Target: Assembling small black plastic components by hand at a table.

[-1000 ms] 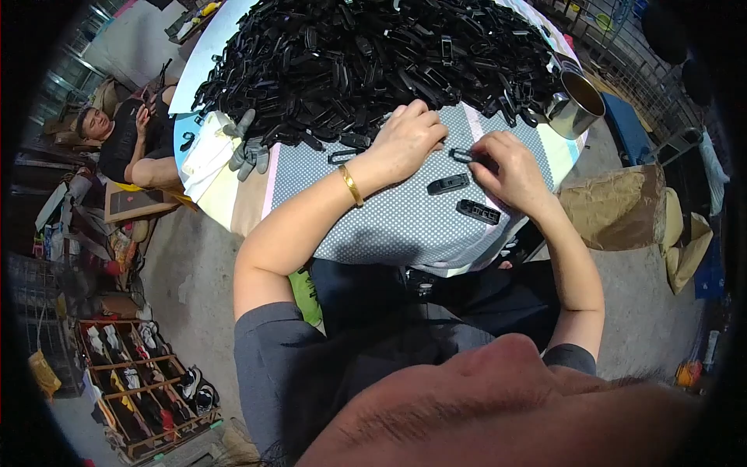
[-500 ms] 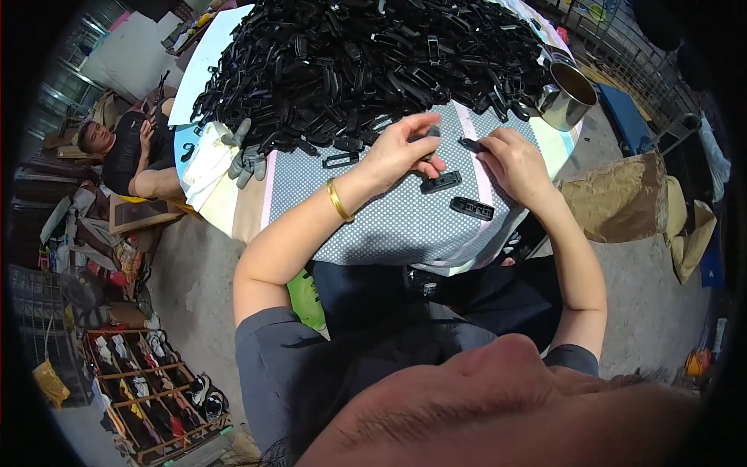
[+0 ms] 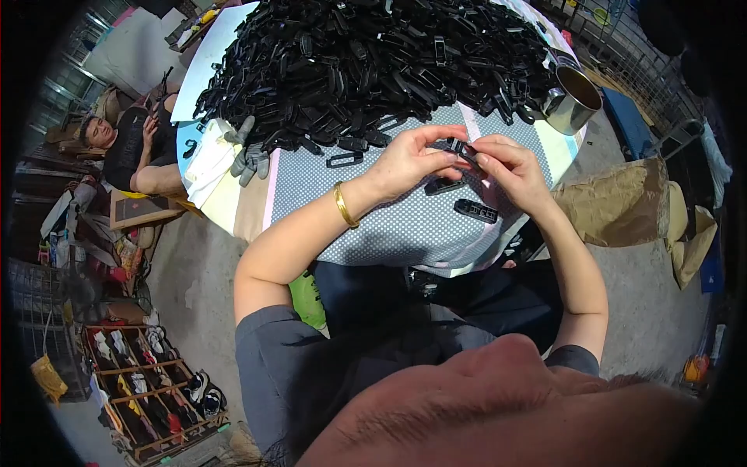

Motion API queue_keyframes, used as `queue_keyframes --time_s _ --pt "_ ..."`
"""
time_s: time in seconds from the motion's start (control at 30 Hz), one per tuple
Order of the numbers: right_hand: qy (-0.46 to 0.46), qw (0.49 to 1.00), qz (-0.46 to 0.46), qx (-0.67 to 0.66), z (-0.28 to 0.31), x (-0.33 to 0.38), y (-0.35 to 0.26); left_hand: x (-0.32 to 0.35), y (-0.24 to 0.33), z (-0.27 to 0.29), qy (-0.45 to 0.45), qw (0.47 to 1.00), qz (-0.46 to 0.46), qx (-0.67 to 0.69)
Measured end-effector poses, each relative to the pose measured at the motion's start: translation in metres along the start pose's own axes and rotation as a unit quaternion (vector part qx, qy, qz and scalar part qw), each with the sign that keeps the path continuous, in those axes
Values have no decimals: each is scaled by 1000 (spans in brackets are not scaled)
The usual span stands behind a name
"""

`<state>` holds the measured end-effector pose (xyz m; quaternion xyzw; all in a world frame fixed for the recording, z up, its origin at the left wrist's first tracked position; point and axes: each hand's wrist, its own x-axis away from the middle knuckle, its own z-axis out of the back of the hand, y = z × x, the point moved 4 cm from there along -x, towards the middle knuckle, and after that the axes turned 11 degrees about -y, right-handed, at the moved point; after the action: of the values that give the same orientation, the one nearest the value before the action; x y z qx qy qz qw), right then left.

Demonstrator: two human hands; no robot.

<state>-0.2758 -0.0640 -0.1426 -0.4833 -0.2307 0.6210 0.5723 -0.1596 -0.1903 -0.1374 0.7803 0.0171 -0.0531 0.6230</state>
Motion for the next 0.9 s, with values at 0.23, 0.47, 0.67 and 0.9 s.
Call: queue_keyframes --time_s 0.23,0.47,0.67,0.9 --pt "42 997 -50 -47 -12 -1 8 4 2 3 56 947 5 -316" --pt "120 984 -96 -91 -18 -7 18 0 -9 9 113 985 -66 -116" --pt "7 975 -145 -170 -24 -20 17 -6 -9 13 87 993 -82 -6" --pt "7 994 -102 -46 -23 -24 18 -8 -7 23 61 995 -67 -32"
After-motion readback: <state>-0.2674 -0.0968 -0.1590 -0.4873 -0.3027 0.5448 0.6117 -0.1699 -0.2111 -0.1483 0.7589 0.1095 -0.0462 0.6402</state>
